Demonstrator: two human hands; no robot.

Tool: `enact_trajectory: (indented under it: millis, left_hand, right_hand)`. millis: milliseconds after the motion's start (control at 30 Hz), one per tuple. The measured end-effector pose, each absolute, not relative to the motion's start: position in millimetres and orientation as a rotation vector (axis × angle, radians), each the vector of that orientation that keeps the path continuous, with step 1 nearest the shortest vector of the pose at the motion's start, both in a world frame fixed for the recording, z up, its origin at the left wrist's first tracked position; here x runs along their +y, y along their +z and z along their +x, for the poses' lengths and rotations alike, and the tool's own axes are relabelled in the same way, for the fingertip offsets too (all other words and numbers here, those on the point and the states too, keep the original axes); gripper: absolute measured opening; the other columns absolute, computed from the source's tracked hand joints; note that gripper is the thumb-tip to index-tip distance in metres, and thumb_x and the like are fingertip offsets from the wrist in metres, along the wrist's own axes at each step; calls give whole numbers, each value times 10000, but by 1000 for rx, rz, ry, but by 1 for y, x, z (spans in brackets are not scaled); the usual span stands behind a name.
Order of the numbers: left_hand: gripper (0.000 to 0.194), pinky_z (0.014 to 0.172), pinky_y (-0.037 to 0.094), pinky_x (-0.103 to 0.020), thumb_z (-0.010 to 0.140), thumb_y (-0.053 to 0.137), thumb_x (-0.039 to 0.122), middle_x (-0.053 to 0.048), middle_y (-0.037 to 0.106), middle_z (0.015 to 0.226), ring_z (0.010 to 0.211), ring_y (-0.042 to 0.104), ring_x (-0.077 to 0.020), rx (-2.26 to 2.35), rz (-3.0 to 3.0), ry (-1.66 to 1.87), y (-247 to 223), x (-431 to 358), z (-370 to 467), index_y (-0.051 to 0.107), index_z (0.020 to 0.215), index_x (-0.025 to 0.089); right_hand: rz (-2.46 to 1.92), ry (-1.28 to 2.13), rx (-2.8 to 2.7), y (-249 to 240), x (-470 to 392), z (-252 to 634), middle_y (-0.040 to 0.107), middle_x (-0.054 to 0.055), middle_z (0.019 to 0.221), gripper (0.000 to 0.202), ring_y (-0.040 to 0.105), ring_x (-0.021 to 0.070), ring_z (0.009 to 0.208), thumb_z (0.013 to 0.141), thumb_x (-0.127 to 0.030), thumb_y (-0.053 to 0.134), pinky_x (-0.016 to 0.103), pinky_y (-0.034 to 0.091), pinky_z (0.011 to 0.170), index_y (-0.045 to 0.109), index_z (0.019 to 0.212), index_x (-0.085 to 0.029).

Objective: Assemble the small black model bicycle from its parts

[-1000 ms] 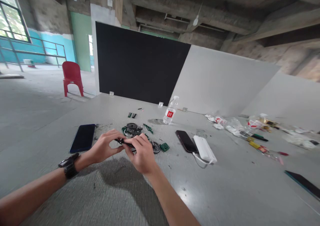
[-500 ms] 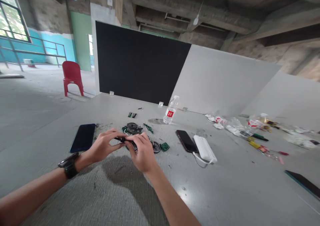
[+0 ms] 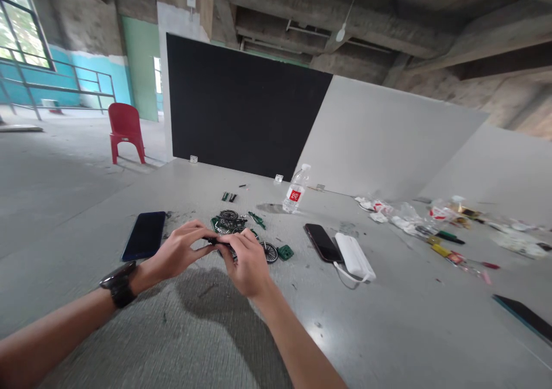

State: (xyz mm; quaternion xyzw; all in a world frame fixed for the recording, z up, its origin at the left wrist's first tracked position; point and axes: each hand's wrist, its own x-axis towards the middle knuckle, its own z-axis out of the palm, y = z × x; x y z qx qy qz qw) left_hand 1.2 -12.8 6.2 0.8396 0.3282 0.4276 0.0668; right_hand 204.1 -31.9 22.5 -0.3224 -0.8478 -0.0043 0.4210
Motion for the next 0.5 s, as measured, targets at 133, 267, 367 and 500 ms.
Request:
enact_trajectory:
  millis: [133,267,367,500]
  left_hand:
    - [126,817,480,-378,902,657,232,-47,686,907,904,586,-219,996,2546,1299,9,-14,2,649,1020,188]
    - [153,812,481,-387,895,667,251,-58,691,897,896,585,-230,993,2608,1273,11,-14,2,640,1022,170]
    - [176,839,483,-406,916,639,269,-69,703,936,925,593,-236,987,2657,1271,10,-14,1,624,1055,162]
    - [208,864,494,-422,927,622,251,-83,716,1017,985,607,-243,953,2720,1291,7,-12,-1,604,1110,152]
  right_hand:
    - [-840,-9,-2157,23,-32,204,701,52,954,123,562,214,866,951,-249,585,362,473,789,625,1058,-206]
    - [-879,-35,-2189,24,-32,204,684,68,1022,176,586,224,942,956,-295,581,368,481,825,602,1109,-210]
    - [-906,-63,-2214,22,-30,205,693,68,1057,212,596,217,958,968,-305,562,356,491,828,587,1157,-213]
    - [-970,-154,-2261,19,-26,208,707,58,925,174,593,208,847,971,-285,554,316,482,703,630,1106,-207]
